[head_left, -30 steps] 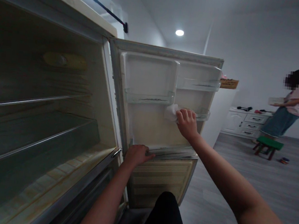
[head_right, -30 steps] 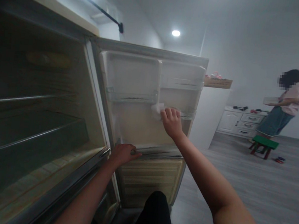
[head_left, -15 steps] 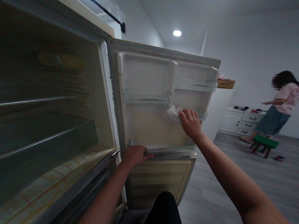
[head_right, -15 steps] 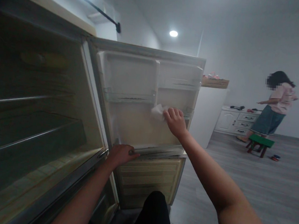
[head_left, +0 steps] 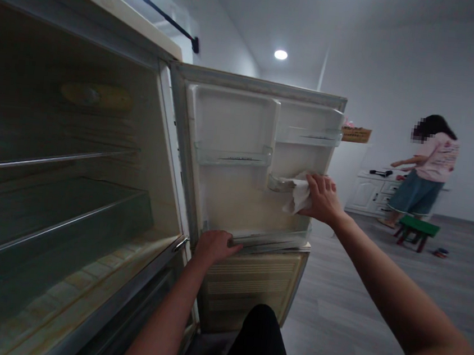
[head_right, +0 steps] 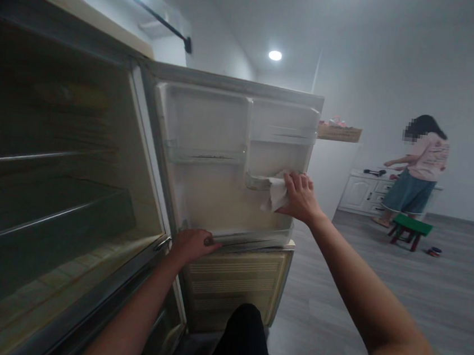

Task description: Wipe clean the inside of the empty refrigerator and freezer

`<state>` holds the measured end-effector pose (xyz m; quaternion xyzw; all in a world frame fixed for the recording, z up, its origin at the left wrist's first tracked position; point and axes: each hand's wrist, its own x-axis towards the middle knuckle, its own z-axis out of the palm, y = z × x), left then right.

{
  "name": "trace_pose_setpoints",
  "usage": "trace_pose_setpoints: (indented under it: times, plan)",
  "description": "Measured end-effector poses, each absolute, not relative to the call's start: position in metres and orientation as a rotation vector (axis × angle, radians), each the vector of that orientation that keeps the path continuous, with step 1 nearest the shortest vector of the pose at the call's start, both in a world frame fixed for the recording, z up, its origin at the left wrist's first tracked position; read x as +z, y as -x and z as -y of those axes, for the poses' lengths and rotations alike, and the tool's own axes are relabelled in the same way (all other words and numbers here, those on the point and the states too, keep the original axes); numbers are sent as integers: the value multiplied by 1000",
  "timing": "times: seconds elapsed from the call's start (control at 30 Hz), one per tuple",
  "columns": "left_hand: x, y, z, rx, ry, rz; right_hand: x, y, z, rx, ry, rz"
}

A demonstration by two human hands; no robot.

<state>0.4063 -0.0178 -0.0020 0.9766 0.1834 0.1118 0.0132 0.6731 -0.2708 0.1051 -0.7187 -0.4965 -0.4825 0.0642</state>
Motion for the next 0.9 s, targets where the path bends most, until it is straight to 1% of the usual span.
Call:
trace_pose_setpoints:
  times: [0.17,0.4,0.7,0.9]
  plan:
    - [-1,-405,18,323,-3044,-581,108,-665,276,-1440,2147,1570]
    - [-1,-404,17,342,-3048,-572,113,-656,245,-1546,2255,1233]
    - [-5,-408,17,372,-3046,-544,117,-611,194,-1625,2195,1292]
    - [-6,-406,16,392,-3057,-546,117,-605,190,-1591,2207,1315]
